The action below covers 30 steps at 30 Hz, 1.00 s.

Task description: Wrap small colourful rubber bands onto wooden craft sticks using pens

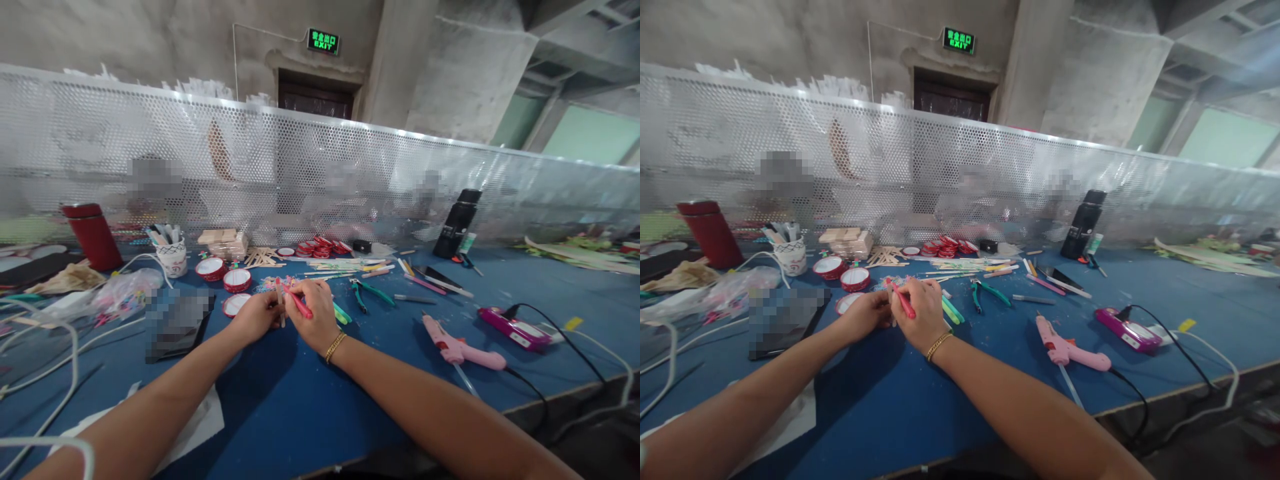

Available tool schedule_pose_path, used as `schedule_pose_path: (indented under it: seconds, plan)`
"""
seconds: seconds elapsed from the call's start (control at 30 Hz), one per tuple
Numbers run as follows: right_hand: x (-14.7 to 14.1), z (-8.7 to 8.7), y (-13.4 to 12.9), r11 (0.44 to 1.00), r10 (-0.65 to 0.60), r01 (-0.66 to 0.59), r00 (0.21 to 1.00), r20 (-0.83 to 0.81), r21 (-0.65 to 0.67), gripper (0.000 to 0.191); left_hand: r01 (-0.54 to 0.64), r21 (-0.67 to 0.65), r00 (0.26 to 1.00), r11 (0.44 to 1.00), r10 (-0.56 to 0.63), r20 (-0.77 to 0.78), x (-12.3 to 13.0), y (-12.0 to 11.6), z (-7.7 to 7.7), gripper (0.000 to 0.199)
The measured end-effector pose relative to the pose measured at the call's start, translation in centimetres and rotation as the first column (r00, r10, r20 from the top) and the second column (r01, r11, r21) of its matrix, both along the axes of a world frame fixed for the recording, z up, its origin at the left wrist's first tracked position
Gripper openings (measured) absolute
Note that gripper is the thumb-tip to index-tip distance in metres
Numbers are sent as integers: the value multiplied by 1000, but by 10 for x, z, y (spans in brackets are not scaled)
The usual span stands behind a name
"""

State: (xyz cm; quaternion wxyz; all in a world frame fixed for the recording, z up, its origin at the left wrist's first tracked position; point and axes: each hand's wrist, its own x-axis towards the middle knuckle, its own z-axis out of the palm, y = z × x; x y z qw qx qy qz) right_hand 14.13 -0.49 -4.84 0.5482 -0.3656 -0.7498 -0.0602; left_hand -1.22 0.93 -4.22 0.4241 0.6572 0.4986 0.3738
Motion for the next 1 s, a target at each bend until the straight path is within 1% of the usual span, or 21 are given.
schedule_pose_path:
  seconds: [0.13,0.37,0.63,0.87,1.0]
  plan:
    - [1,1,0,1000,-2,2,1000,-10,3,5,-5,-13,1000,1000,5,1,0,-2,3,23]
    - [-4,6,-8,999,45,-45,999,5,30,8,-8,27,1000,1000,8,-3,-3,2,-5,23]
    - [-4,5,-6,999,42,-42,999,20,24,8,-16,43,1000,999,15,12,-2,0,-4,23]
    - [-4,3,-6,1000,26,-27,999,21,14,7,9,34,1000,999,-9,-8,-4,4,-7,24]
    - [-2,1,-2,1000,2,-2,1000,18,-9,6,12,22,1000,1000,-12,-4,-2,2,-3,23]
